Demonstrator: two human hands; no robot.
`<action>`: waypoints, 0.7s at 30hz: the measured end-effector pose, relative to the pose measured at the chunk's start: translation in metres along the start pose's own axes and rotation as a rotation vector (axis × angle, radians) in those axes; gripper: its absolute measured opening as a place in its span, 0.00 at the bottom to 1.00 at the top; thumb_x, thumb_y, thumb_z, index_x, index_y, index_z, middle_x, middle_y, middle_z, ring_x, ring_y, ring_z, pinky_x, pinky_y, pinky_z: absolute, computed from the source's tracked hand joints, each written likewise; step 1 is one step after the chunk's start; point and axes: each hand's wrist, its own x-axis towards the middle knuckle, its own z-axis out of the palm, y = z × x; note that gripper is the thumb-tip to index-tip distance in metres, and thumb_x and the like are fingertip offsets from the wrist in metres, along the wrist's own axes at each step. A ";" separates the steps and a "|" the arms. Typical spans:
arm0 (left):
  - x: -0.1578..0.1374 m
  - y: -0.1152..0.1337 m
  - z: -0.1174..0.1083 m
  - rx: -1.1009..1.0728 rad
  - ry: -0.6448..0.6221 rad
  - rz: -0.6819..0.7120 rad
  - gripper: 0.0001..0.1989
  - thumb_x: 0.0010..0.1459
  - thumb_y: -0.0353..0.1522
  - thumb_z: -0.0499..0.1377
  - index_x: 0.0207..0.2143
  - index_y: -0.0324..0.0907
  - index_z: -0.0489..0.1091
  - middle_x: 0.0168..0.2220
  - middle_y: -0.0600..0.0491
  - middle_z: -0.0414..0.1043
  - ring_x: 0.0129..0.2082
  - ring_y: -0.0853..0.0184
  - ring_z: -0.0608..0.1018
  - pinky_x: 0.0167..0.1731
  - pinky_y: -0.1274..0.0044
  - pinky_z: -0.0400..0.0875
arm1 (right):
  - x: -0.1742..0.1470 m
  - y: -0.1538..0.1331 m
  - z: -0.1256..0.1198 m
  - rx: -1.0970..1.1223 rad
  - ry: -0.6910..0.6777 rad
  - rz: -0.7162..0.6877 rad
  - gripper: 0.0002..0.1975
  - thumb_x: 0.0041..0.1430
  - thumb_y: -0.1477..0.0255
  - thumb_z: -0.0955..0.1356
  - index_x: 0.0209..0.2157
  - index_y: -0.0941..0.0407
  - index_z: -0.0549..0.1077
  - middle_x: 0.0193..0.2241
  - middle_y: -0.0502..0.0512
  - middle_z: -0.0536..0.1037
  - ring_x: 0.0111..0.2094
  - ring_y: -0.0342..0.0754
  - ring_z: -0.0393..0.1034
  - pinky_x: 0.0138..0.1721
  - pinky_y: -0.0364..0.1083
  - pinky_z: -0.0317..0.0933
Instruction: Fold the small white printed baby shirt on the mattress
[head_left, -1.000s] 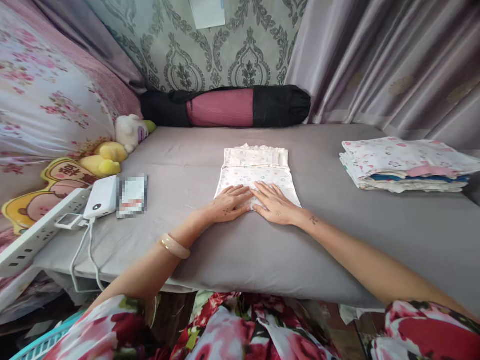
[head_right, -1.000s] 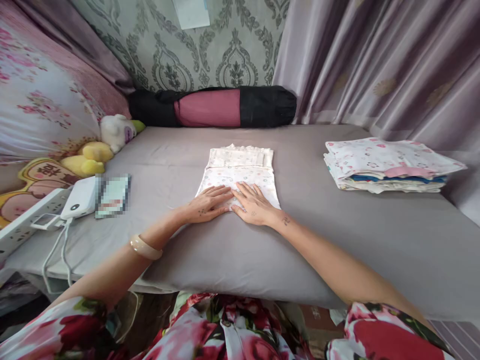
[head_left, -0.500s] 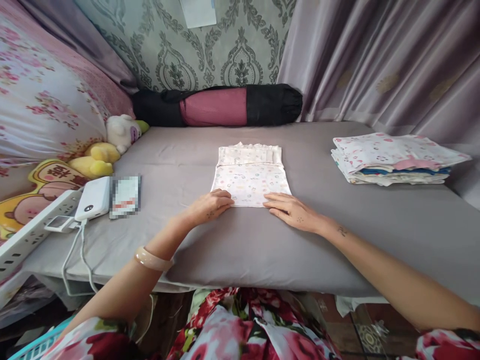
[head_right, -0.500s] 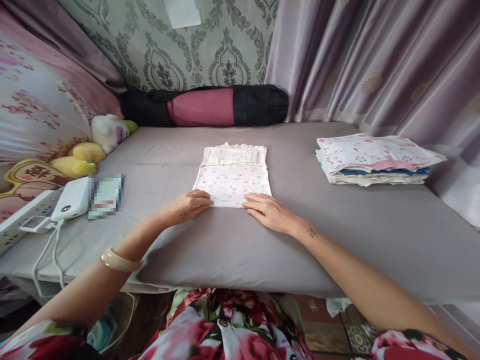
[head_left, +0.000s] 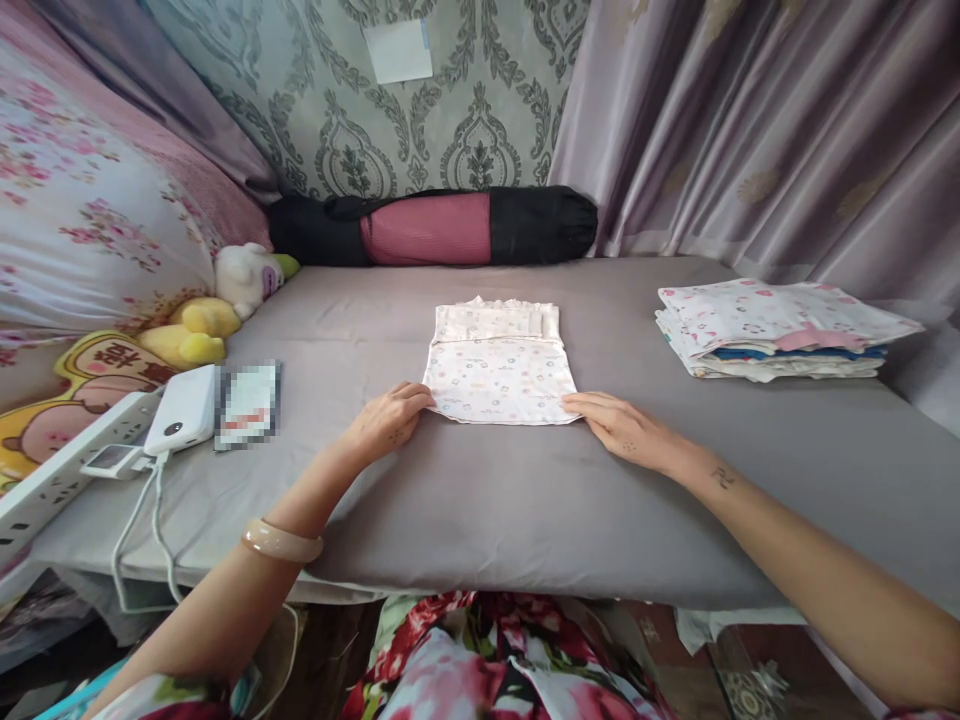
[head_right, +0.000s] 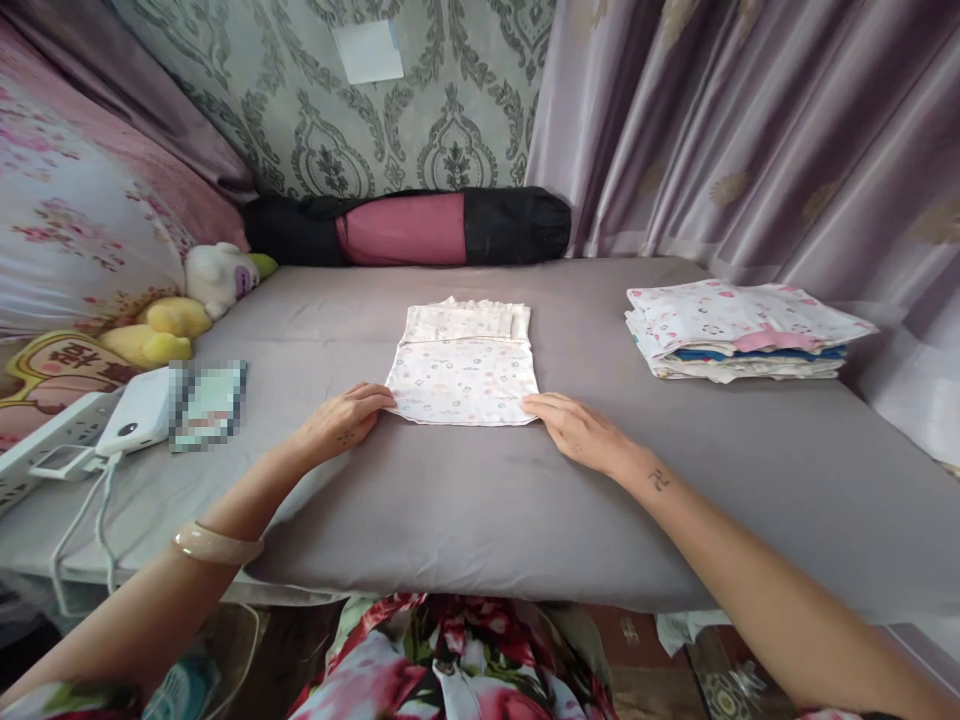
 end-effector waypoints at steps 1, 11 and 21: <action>-0.001 -0.002 0.001 -0.019 0.020 0.002 0.19 0.64 0.27 0.44 0.46 0.44 0.72 0.49 0.47 0.73 0.50 0.62 0.73 0.47 0.70 0.72 | 0.000 0.001 0.000 0.003 0.010 -0.003 0.21 0.66 0.78 0.56 0.53 0.55 0.74 0.54 0.57 0.73 0.56 0.51 0.67 0.58 0.54 0.63; 0.007 -0.015 -0.004 -0.235 0.085 -0.100 0.15 0.62 0.33 0.48 0.43 0.45 0.74 0.46 0.49 0.76 0.46 0.63 0.77 0.46 0.72 0.72 | 0.011 0.002 -0.008 0.099 -0.006 0.094 0.17 0.66 0.73 0.58 0.47 0.52 0.76 0.50 0.53 0.76 0.52 0.51 0.70 0.56 0.52 0.64; 0.061 -0.019 -0.001 -0.246 0.301 -0.496 0.13 0.58 0.35 0.51 0.39 0.44 0.74 0.33 0.52 0.77 0.33 0.66 0.76 0.37 0.76 0.69 | 0.058 0.020 -0.011 0.027 0.218 0.480 0.17 0.64 0.67 0.60 0.46 0.52 0.77 0.34 0.51 0.80 0.35 0.49 0.74 0.37 0.44 0.64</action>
